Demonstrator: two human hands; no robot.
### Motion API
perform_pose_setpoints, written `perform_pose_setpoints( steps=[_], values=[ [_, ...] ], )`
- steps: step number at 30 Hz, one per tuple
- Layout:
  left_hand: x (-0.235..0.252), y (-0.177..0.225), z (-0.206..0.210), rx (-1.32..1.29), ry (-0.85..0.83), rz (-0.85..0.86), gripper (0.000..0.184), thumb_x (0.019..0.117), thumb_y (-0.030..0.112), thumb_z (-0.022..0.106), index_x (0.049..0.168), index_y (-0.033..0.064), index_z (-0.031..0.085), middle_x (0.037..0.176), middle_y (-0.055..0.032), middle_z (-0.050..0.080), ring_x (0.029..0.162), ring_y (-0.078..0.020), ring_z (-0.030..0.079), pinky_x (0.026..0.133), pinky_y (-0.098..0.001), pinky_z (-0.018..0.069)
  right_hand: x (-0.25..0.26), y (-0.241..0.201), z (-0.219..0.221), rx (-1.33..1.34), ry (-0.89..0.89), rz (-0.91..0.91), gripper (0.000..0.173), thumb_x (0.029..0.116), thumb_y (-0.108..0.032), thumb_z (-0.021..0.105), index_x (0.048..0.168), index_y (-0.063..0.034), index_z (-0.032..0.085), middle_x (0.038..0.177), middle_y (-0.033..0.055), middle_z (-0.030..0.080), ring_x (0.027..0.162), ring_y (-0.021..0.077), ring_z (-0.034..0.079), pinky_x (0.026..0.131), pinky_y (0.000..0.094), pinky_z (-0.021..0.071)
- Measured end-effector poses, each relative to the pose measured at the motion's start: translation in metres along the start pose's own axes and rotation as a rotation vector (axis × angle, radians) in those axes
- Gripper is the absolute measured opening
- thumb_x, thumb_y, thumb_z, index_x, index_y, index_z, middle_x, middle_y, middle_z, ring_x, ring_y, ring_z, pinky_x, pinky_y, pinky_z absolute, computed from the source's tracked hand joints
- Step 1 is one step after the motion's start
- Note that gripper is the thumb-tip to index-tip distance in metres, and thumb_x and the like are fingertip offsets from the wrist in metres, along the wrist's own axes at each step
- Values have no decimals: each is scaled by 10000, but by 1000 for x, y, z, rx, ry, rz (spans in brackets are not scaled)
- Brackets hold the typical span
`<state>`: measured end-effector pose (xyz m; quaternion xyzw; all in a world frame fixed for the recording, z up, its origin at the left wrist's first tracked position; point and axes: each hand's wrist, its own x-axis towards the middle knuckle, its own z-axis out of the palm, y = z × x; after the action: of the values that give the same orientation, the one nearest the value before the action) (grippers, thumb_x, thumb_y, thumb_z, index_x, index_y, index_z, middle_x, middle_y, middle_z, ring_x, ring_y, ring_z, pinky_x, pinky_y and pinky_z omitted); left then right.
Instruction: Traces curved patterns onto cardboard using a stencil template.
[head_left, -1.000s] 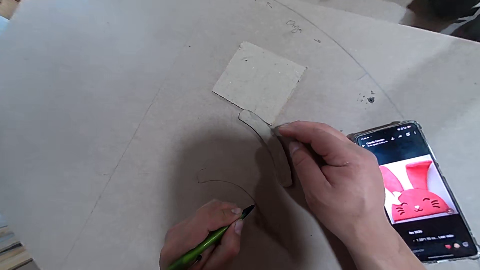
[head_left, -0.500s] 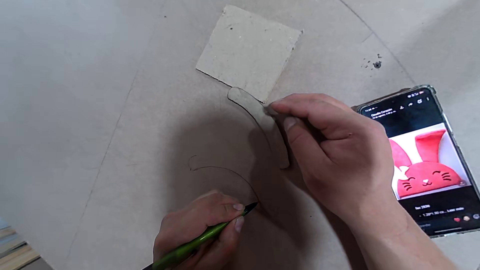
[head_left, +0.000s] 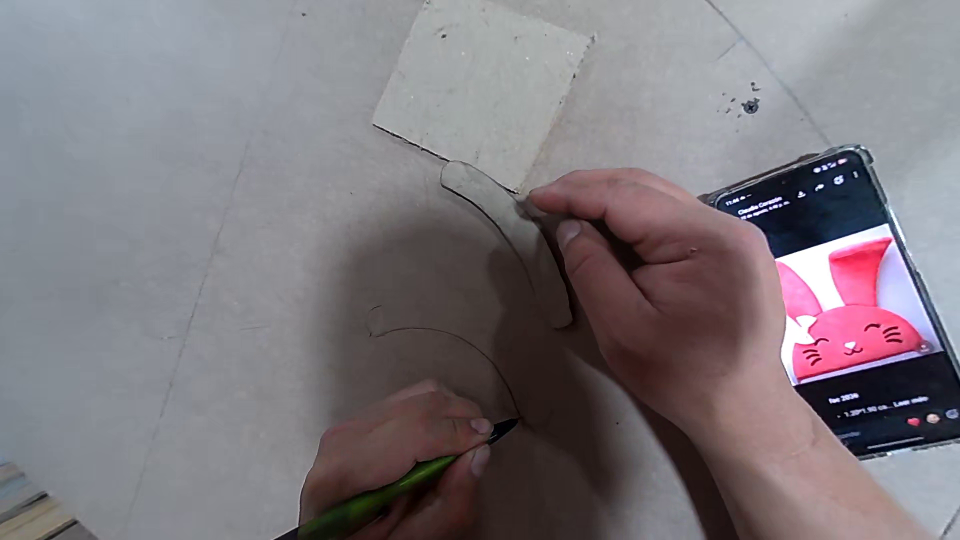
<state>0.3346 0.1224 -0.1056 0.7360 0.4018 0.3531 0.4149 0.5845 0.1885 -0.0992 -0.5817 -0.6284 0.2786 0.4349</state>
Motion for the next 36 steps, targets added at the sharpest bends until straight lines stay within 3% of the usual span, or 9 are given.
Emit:
perform_pose_setpoints(
  steps=[3,5,8,10,13,16,25,36],
  values=[
    [-3,1,-3,-187,115,-80,116,964,274,724,999,163,734,868,27,718,740,-85,679,642,-221,569,0,1,-1,1,-12,-8,265,1011,-125,562,1175,-154,769,1186,-59,734,1094,40,665,937,285,557],
    [-4,2,-4,-249,340,-146,118,970,265,712,982,149,733,840,-14,706,642,-107,668,534,-225,571,1,2,-2,-18,-20,-18,272,1010,-141,561,1185,-175,766,1197,-67,730,1091,40,666,925,288,563],
    [-3,-1,-7,-88,750,-230,78,981,117,616,947,75,672,762,-66,706,571,-140,668,500,-250,578,3,-3,-4,-85,-37,9,292,1025,-204,531,1209,-235,757,1239,-97,711,1134,12,648,930,252,554],
    [-2,-4,-11,-21,884,-280,89,976,56,562,942,39,642,729,-75,695,558,-151,667,507,-264,584,1,-2,-3,-84,-18,18,303,1030,-226,508,1194,-240,763,1230,-99,713,1102,-3,652,881,222,558],
    [2,-3,-7,56,880,-310,53,952,63,603,933,54,651,731,-66,706,561,-140,674,503,-255,584,-1,0,-2,-72,0,23,305,1025,-236,506,1182,-242,767,1208,-100,716,1051,-18,658,830,199,556],
    [6,0,-4,86,834,-316,38,925,63,652,928,59,690,748,-74,725,581,-143,693,521,-251,597,-1,1,0,-71,3,25,299,1023,-247,513,1181,-240,767,1220,-92,716,1087,-6,658,863,211,559],
    [4,-1,-4,130,798,-316,38,923,79,668,940,74,702,760,-57,720,579,-136,681,513,-243,590,-2,4,0,-54,-22,18,294,1028,-249,519,1193,-212,759,1235,-75,713,1135,31,655,913,245,564],
    [4,1,-3,157,835,-338,36,921,78,665,926,86,700,740,-56,711,546,-153,669,483,-263,587,-3,9,1,5,-34,17,291,1033,-251,527,1210,-192,751,1232,-57,710,1113,55,668,894,254,579]
  ],
)
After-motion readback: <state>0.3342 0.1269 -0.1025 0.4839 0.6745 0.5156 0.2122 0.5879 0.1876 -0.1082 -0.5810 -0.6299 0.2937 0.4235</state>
